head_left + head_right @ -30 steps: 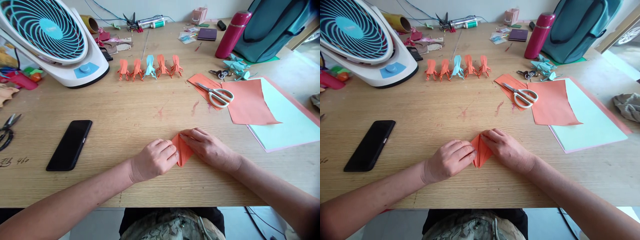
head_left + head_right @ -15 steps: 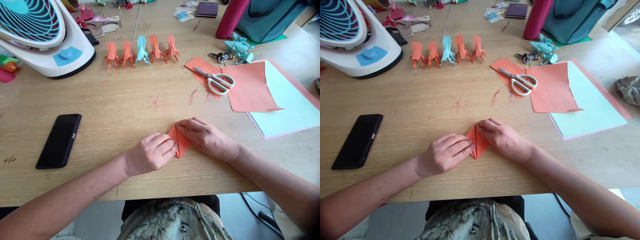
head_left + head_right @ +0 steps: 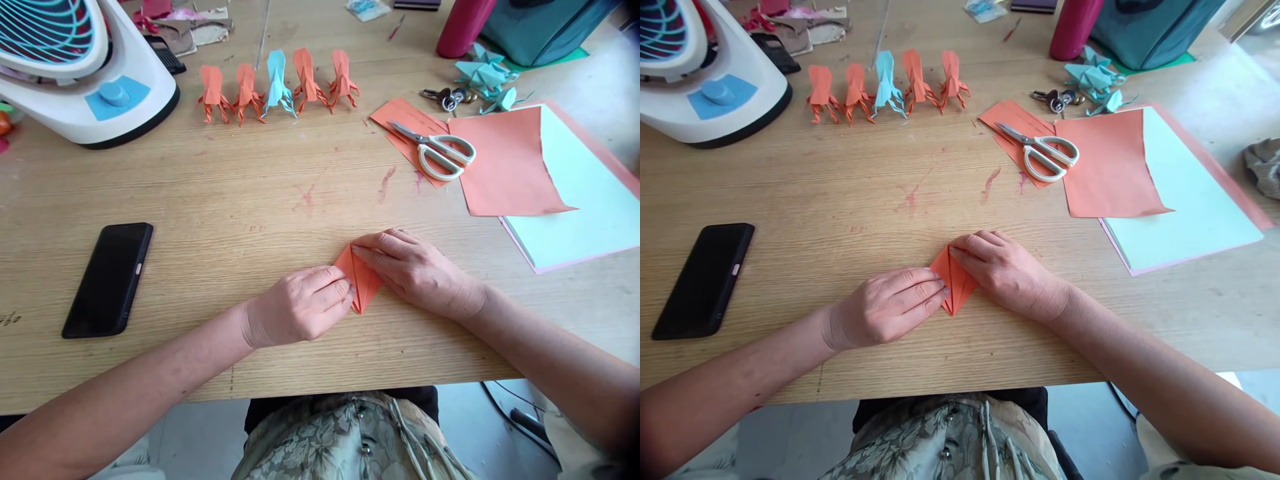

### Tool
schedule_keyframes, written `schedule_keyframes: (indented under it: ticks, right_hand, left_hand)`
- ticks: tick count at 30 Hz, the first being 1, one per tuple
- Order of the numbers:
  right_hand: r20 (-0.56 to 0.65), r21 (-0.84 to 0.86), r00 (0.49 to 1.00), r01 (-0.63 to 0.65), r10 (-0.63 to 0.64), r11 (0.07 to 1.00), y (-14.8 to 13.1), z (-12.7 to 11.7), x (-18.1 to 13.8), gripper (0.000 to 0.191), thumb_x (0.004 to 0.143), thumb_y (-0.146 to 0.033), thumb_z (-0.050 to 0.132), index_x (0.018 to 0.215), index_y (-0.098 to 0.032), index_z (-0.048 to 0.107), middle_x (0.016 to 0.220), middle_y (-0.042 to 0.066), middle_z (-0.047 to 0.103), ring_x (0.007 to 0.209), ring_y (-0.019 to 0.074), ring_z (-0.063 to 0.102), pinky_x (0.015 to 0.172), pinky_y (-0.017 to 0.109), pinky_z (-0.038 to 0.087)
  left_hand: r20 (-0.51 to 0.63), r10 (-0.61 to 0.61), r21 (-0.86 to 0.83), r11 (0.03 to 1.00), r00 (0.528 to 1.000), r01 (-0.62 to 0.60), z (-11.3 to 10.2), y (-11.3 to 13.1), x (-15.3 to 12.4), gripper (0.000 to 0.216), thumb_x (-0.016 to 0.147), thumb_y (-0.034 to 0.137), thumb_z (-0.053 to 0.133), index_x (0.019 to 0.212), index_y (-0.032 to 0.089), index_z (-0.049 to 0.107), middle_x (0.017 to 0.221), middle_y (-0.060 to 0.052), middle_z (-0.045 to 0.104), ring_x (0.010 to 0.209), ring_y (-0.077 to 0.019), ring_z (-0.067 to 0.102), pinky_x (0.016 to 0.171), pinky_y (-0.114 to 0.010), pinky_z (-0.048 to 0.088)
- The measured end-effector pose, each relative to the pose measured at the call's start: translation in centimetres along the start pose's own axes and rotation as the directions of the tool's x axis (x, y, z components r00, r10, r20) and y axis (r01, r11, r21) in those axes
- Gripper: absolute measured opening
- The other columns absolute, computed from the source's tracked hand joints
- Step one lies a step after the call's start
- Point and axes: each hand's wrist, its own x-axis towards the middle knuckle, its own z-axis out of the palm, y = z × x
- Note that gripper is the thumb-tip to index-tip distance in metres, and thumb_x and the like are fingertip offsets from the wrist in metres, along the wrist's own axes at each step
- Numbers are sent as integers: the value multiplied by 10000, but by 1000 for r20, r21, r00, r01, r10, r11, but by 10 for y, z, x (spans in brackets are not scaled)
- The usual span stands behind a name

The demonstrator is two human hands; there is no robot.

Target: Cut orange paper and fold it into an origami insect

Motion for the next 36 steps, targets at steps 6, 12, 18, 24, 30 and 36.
schedule_keyframes:
  ticks: [6,12,18,24,30,36]
  right_hand:
    - [3,-38,1000,5,-5,999,-2,-3,-2,243,985,-106,461,1160,-117,630,1176,138,680,942,218,640,866,381,510]
    - [29,-43,1000,5,-3,999,-4,-5,-6,220,975,-102,469,1105,-145,641,1136,116,684,969,198,644,987,390,478]
    - [52,-27,999,2,-1,1000,-11,-10,-8,208,967,-149,526,1139,-130,641,1151,128,689,1037,245,619,928,421,465]
    - [42,25,999,-34,33,999,-23,-11,-10,197,984,-108,475,1073,-130,650,1154,140,678,930,213,604,839,383,445]
    - [49,69,999,-27,23,997,-31,-14,-14,253,980,-49,432,1122,-102,635,1114,150,691,906,213,621,844,397,460]
    - [59,99,997,-54,48,994,-38,-16,-21,299,986,-55,426,1223,-104,603,1156,164,676,950,233,615,843,413,485]
  left_hand:
    - [2,3,-18,1000,1000,-3,1,-2,-2,120,917,56,603,954,85,713,924,-78,767,923,-201,714,812,-297,626]
    - [-7,34,-46,998,999,-34,1,-4,-1,116,910,50,605,899,95,712,904,-75,761,890,-200,709,775,-298,627]
    - [16,36,-55,998,999,-35,1,-5,0,100,916,67,615,875,112,696,886,-69,750,887,-189,705,765,-300,623]
    - [25,33,-60,998,999,-31,0,-5,-1,125,929,67,593,871,121,690,875,-56,744,868,-181,692,750,-294,613]
    - [42,16,-81,997,999,-12,1,-5,-2,124,922,72,604,855,129,691,872,-49,738,873,-181,685,745,-288,606]
    - [39,10,-104,995,999,-6,1,-6,-2,93,912,78,629,861,126,690,895,-57,745,882,-180,689,748,-286,605]
